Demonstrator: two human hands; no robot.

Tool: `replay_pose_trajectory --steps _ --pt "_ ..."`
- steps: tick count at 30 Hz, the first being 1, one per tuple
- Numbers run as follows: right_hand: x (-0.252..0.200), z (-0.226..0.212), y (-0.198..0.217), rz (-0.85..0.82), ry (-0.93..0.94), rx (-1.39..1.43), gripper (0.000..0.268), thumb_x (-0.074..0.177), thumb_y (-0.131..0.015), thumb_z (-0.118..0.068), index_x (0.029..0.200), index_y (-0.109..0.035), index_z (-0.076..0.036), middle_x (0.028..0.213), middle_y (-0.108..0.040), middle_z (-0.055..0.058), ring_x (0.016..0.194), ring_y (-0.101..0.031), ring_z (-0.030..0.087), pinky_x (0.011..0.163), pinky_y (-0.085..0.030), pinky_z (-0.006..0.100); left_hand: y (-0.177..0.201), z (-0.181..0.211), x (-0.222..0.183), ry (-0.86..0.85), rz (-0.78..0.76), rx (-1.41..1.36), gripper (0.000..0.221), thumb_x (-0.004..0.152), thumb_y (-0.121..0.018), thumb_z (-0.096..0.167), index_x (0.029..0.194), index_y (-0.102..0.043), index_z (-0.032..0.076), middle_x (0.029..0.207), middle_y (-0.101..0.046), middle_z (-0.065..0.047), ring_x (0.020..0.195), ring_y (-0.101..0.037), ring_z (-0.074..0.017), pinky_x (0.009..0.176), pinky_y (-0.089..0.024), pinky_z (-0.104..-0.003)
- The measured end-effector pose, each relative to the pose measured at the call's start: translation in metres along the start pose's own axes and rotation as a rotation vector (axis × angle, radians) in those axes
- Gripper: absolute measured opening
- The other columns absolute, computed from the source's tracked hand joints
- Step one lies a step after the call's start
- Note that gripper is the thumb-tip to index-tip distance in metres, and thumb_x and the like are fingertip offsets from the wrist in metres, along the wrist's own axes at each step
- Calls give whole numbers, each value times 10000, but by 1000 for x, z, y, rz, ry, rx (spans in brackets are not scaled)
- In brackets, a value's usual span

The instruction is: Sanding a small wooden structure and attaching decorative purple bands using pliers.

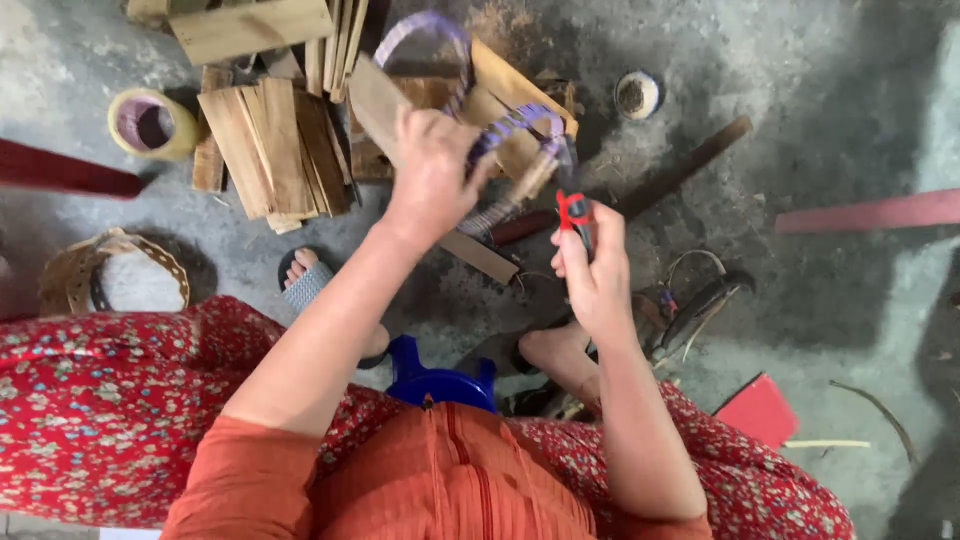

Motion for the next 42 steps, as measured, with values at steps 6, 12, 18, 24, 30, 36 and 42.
replay_pose_trajectory --steps 6,12,18,24,30,36,42 --pt "-7 -4 -5 -96 -2 564 439 1077 -432 -390 1205 -392 27 1032 -681 293 784 -752 339 662 -650 440 42 -12 23 166 -71 -448 205 1037 -642 275 1020 -739 96 867 -691 -94 921 -631 -312 999 -444 -446" --pt "-20 -35 -15 -229 -95 606 340 1064 -484 -321 1099 -506 17 1168 -657 257 1047 -725 373 890 -593 566 54 11 21 263 -170 -641 221 1069 -600 279 1016 -738 115 885 -704 -107 959 -633 -339 948 -479 -444" --pt "-20 -27 -24 -238 -164 715 291 1047 -531 -305 1038 -521 -14 1070 -604 167 1033 -716 378 871 -592 580 74 25 29 240 -196 -700 269 1104 -543 257 1035 -730 76 876 -681 -142 966 -612 -354 918 -491 -442" --pt "-17 -42 -17 -256 -133 717 263 1050 -524 -304 1001 -506 -46 1030 -619 151 1013 -726 359 854 -605 569 79 34 33 186 -208 -694 253 1090 -573 266 1012 -732 85 875 -674 -140 977 -607 -343 909 -501 -427" --pt "-15 -33 -15 -288 -129 737 275 1041 -539 -320 988 -494 -54 1027 -636 191 1014 -725 378 873 -598 579 83 44 35 122 -204 -703 251 1080 -583 237 1013 -716 34 846 -644 -189 959 -612 -407 884 -511 -458" --pt "-16 -31 -12 -308 -150 748 270 1036 -534 -323 974 -487 -65 1014 -640 189 1007 -729 374 867 -600 592 85 44 36 106 -219 -712 262 1087 -572 235 1008 -705 24 832 -626 -178 944 -607 -389 876 -507 -445" --pt "-14 -30 -9 -309 -159 739 259 1033 -535 -319 966 -490 -73 997 -660 186 972 -745 356 851 -614 580 83 45 36 91 -230 -724 276 1101 -546 234 1010 -702 26 819 -619 -173 927 -601 -377 865 -496 -433"
Point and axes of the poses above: each hand's wrist, its own x-axis towards the middle knuckle, its own y-axis out of the back of the hand, z = x × y, the point moved 4 cm from there along x, towards the middle knuckle
